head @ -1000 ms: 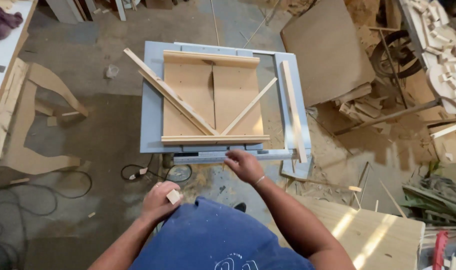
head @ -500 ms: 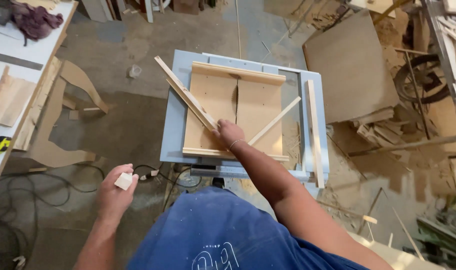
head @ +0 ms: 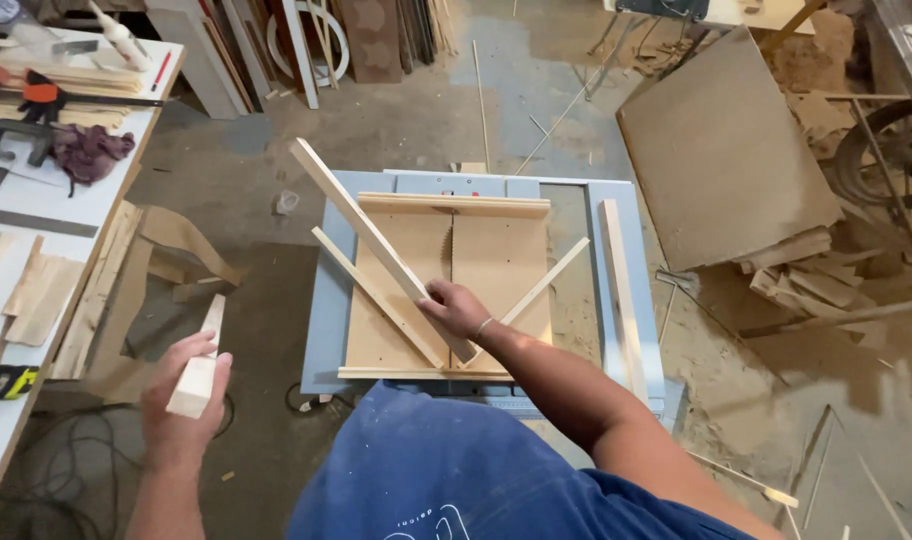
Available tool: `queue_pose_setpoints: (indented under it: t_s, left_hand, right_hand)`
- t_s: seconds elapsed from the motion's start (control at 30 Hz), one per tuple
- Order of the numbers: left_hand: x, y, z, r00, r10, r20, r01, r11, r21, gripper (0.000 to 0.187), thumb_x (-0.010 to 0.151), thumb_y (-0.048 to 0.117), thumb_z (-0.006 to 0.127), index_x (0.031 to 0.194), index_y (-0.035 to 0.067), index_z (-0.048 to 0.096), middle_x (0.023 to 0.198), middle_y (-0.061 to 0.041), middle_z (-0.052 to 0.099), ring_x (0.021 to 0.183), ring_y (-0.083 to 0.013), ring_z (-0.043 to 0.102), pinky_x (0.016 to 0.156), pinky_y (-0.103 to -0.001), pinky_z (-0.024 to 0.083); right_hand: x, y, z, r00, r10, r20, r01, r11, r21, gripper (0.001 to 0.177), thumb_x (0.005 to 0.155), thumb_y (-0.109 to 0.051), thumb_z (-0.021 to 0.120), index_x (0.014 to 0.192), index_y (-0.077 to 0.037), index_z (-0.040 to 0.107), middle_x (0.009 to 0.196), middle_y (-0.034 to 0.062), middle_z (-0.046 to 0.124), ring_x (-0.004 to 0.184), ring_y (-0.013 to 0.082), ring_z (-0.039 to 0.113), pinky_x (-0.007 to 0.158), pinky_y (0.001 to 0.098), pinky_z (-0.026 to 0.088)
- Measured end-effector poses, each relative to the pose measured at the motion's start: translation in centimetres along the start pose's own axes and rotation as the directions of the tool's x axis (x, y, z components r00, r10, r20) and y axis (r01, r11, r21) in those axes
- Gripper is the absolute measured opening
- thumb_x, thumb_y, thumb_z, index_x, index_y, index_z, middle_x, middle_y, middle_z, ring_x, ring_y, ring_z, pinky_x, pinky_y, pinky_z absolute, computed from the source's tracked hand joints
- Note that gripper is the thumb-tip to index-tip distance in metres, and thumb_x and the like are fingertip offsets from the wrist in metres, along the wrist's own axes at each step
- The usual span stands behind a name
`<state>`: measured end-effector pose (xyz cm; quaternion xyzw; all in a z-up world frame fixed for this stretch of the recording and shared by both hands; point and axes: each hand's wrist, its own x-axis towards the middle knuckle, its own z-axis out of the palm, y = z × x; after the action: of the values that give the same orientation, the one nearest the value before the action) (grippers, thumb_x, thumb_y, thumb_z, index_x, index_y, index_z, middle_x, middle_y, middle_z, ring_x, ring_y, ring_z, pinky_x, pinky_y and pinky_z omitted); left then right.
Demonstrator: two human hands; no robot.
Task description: Preparing and aligning wooden strips on a table saw miter sled for precise cutting or assembly.
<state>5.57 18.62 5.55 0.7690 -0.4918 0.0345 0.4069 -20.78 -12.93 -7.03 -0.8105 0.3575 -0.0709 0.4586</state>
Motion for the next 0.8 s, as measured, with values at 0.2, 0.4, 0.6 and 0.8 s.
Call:
queue_pose_setpoints:
  t_s: [0.2, 0.4, 0.6, 0.8]
  left_hand:
    - [2.1, 2.6, 1.4, 0.987, 0.157, 0.019, -0.155, 0.986, -0.069, 0.016, 0.102, -0.001, 0.072, 0.114, -0.006, 0.062, 0.13, -0.025, 0.07, 0.116, -0.0346, 0.069, 0.106, -0.041, 0.052]
    - [5.4, 2.2, 5.8, 0.959, 0.239, 0.155, -0.242, 0.97, -0.002, 0.026, 0.096, 0.0, 0.079, 0.118, -0.004, 0.066, 0.127, -0.023, 0.071, 0.114, -0.037, 0.071, 0.097, -0.044, 0.06]
    - [9.8, 5.7, 9.9, 0.868, 0.456, 0.197, -0.495, 0.77, 0.403, 0.023, 0.114, 0.032, 0.06, 0.107, 0.012, 0.069, 0.108, -0.001, 0.076, 0.069, -0.0201, 0.065, 0.057, -0.033, 0.048]
    - [14.4, 8.5, 12.9, 0.622, 0.769, 0.145, -0.718, 0.487, 0.496, 0.019, 0.112, 0.03, 0.058, 0.103, 0.022, 0.072, 0.111, 0.006, 0.078, 0.088, -0.0199, 0.064, 0.081, -0.035, 0.042]
  right_hand:
    - [-6.1, 0.9, -11.9, 0.976, 0.11, 0.188, -0.185, 0.874, 0.45, 0.017, 0.09, -0.021, 0.067, 0.101, -0.01, 0.062, 0.094, 0.0049, 0.071, 0.085, 0.0147, 0.073, 0.077, 0.0275, 0.058]
    - [-9.7, 1.1, -15.9, 0.974, 0.201, 0.108, -0.202, 0.979, 0.0, 0.028, 0.089, -0.037, 0.069, 0.104, -0.014, 0.064, 0.087, 0.0023, 0.065, 0.075, 0.0171, 0.059, 0.07, 0.0303, 0.045]
    - [-17.3, 2.7, -14.4, 0.937, 0.339, -0.086, -0.336, 0.94, 0.054, 0.028, 0.084, -0.038, 0.073, 0.093, -0.014, 0.062, 0.078, -0.0008, 0.056, 0.068, 0.0155, 0.051, 0.064, 0.0308, 0.037]
    - [-28.2, 5.2, -11.7, 0.809, 0.494, -0.32, -0.469, 0.869, 0.156, 0.043, 0.082, -0.047, 0.078, 0.11, -0.018, 0.066, 0.067, -0.0026, 0.05, 0.062, 0.0132, 0.048, 0.063, 0.0295, 0.038]
